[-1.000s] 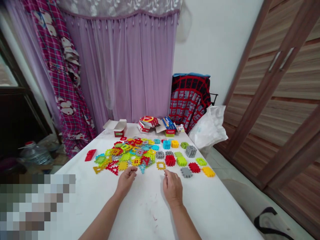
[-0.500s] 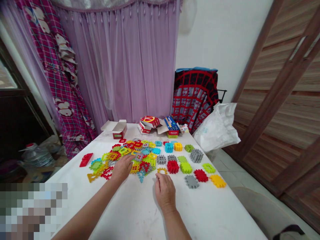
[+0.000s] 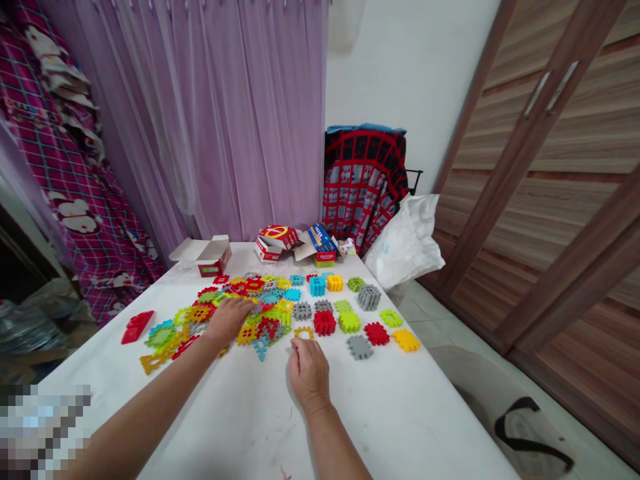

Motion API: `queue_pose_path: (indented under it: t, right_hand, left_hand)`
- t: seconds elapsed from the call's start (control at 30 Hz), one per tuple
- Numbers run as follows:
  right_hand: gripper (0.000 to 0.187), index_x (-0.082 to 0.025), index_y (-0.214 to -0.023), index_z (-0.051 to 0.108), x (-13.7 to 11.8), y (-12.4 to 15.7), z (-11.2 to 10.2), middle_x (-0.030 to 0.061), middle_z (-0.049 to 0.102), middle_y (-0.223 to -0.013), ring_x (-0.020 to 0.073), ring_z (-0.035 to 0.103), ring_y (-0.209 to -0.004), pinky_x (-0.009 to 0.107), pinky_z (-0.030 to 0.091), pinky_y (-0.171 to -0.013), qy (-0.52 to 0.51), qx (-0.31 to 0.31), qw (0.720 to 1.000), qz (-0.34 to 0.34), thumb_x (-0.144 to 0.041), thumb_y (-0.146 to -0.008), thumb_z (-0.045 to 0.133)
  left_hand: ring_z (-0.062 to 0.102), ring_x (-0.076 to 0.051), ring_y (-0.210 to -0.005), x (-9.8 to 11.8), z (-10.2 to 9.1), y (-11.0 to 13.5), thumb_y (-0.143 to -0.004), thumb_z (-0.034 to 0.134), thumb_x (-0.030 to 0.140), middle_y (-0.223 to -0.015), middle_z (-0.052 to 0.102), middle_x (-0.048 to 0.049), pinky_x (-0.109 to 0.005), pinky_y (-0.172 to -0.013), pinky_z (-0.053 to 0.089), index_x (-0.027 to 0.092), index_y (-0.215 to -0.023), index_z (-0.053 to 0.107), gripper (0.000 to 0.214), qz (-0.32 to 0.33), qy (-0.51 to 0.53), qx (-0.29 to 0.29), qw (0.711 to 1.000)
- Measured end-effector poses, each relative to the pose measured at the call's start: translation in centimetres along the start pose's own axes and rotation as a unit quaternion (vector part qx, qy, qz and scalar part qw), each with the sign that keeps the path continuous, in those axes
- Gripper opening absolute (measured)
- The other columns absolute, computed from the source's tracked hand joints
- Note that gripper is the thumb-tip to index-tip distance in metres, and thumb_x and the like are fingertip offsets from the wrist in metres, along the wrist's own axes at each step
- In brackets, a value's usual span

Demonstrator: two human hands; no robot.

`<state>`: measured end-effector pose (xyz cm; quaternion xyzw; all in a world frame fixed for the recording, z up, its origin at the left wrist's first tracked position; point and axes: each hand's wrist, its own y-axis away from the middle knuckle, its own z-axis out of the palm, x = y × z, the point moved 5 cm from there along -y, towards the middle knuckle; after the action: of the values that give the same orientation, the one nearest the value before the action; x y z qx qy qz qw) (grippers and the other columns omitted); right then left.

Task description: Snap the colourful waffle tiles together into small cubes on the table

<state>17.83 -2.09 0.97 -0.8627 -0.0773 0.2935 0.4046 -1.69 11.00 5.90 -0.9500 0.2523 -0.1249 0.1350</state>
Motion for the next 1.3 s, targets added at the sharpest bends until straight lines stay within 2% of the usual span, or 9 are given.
queue_pose_path:
  t: [0.1, 0.17, 0.23, 0.3, 0.4, 0.57, 0.7, 1.03, 1.3]
  right_hand:
    - [0.025, -0.019, -0.095, 0.063, 0.1, 0.0, 0.0, 0.0048, 0.067, -0.083, 0.0174, 0.060, -0.079, 0.029, 0.049, -0.073, -0.007, -0.002, 1.000, 0.008, -0.012, -0.084, 0.041]
    - [0.024, -0.019, -0.096, 0.062, 0.3, 0.0, 0.0, 0.0049, 0.067, -0.084, 0.0174, 0.061, -0.080, 0.029, 0.049, -0.073, -0.013, -0.007, 1.000, 0.014, -0.013, -0.084, 0.042]
    - [0.023, -0.019, -0.096, 0.062, 0.4, 0.1, 0.1, 0.0050, 0.067, -0.084, 0.0174, 0.061, -0.080, 0.029, 0.049, -0.074, -0.017, -0.012, 1.000, 0.016, -0.015, -0.085, 0.043]
    - [0.020, -0.019, -0.098, 0.062, 0.4, 0.1, 0.1, 0.0053, 0.067, -0.085, 0.0176, 0.061, -0.081, 0.030, 0.049, -0.075, -0.018, -0.020, 1.000, 0.011, -0.018, -0.086, 0.045]
    - [0.022, -0.018, -0.104, 0.061, 0.0, 0.3, 0.3, 0.0063, 0.068, -0.091, 0.0186, 0.061, -0.087, 0.032, 0.050, -0.078, -0.018, -0.036, 0.999, -0.016, -0.024, -0.085, 0.052]
    - [0.046, -0.017, -0.120, 0.056, -1.3, 0.5, 0.5, 0.0104, 0.064, -0.109, 0.0241, 0.058, -0.101, 0.039, 0.048, -0.088, 0.015, -0.080, 0.995, -0.048, -0.035, -0.078, 0.064]
    - [0.057, -0.019, -0.126, 0.053, -2.0, 0.4, 0.6, 0.0114, 0.061, -0.118, 0.0267, 0.054, -0.108, 0.042, 0.044, -0.092, 0.035, -0.122, 0.990, -0.055, -0.040, -0.075, 0.068]
    - [0.039, -0.018, -0.110, 0.061, -2.6, 0.1, 0.3, 0.0087, 0.064, -0.107, 0.0236, 0.055, -0.101, 0.037, 0.043, -0.089, 0.030, -0.118, 0.991, -0.059, -0.032, -0.074, 0.066]
    - [0.038, -0.019, -0.108, 0.060, -2.2, 0.2, 0.2, 0.0083, 0.065, -0.105, 0.0235, 0.056, -0.099, 0.037, 0.043, -0.087, 0.043, -0.099, 0.993, -0.036, -0.034, -0.073, 0.067]
  left_hand:
    - [0.060, -0.025, -0.107, 0.2, -0.8, 1.4, -0.088, 0.042, 0.024, -0.114, 0.068, -0.0102, -0.039, -0.096, 0.042, 0.023, -0.109, 0.067, 0.032, -0.039, 0.023, 0.042, 0.998]
    - [0.064, -0.022, -0.091, 0.3, -0.4, 3.2, -0.088, 0.043, 0.034, -0.096, 0.070, -0.0075, -0.034, -0.082, 0.049, 0.023, -0.108, 0.067, 0.033, -0.121, 0.121, 0.081, 0.982]
    - [0.063, -0.018, -0.064, 0.5, 1.5, 5.3, -0.081, 0.052, 0.044, -0.068, 0.064, 0.0000, -0.028, -0.058, 0.050, 0.020, -0.113, 0.063, 0.041, -0.227, 0.339, 0.067, 0.910]
    - [0.058, -0.013, -0.051, 1.6, 3.9, 7.1, -0.072, 0.062, 0.050, -0.058, 0.059, 0.0044, -0.023, -0.047, 0.045, 0.017, -0.114, 0.060, 0.054, -0.290, 0.524, 0.026, 0.800]
    - [0.054, -0.010, -0.044, 2.9, 5.3, 8.5, -0.067, 0.066, 0.053, -0.053, 0.058, 0.0049, -0.020, -0.042, 0.042, 0.014, -0.108, 0.061, 0.057, -0.311, 0.574, 0.016, 0.757]
    - [0.054, -0.009, -0.043, 3.5, 5.5, 9.1, -0.066, 0.069, 0.050, -0.051, 0.062, 0.0028, -0.019, -0.043, 0.042, 0.012, -0.106, 0.063, 0.056, -0.315, 0.598, 0.008, 0.737]
    - [0.054, -0.009, -0.042, 3.9, 5.6, 9.1, -0.066, 0.068, 0.050, -0.049, 0.061, 0.0029, -0.019, -0.043, 0.041, 0.011, -0.106, 0.064, 0.056, -0.297, 0.601, -0.016, 0.742]
    - [0.062, -0.013, -0.058, 4.7, 5.6, 9.1, -0.071, 0.063, 0.048, -0.060, 0.066, 0.0007, -0.019, -0.045, 0.042, 0.015, -0.111, 0.065, 0.052, -0.236, 0.588, -0.046, 0.772]
    - [0.061, -0.012, -0.058, 4.7, 5.6, 9.2, -0.068, 0.065, 0.047, -0.063, 0.066, 0.0009, -0.018, -0.044, 0.040, 0.016, -0.106, 0.066, 0.049, -0.246, 0.584, -0.052, 0.772]
